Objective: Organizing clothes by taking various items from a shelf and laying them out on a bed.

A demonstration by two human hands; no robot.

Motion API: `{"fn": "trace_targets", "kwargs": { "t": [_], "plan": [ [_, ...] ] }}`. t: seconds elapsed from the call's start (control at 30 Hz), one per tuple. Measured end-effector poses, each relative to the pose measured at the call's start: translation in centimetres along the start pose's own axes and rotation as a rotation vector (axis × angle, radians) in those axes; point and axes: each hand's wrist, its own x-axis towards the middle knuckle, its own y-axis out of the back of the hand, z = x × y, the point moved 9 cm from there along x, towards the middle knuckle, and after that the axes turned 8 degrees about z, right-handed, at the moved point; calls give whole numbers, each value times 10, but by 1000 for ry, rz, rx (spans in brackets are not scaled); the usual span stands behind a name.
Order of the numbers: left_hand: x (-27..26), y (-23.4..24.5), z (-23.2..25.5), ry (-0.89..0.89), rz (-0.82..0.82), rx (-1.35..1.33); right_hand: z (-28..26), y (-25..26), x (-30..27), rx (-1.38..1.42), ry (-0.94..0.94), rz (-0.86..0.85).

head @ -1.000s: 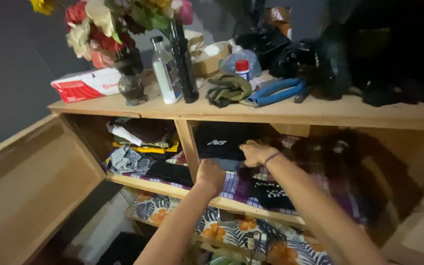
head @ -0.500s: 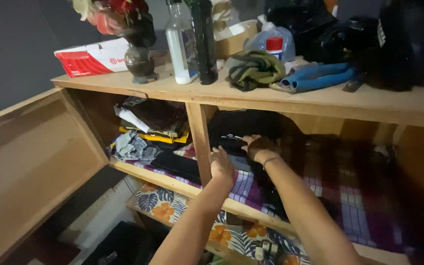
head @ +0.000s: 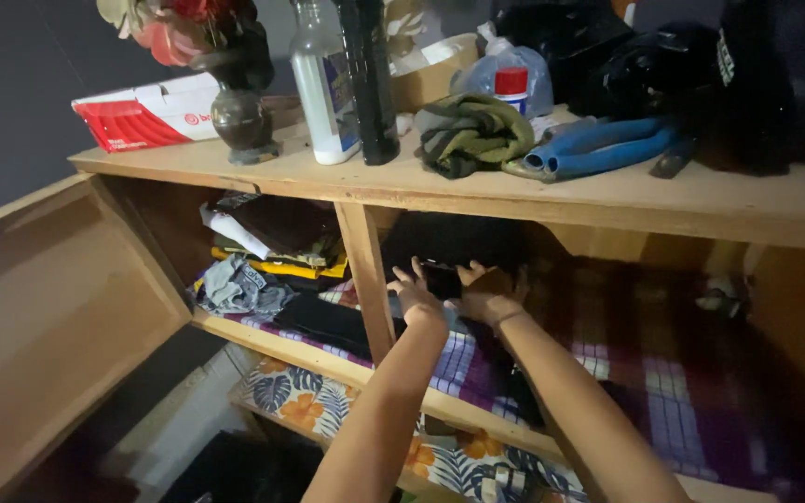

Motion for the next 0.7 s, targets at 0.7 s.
{"fn": "trace_targets", "kwargs": {
  "t": [0.7],
  "plan": [
    [41,2,-6,18,294,-35,18,28,7,231,-59,129]
  ]
}}
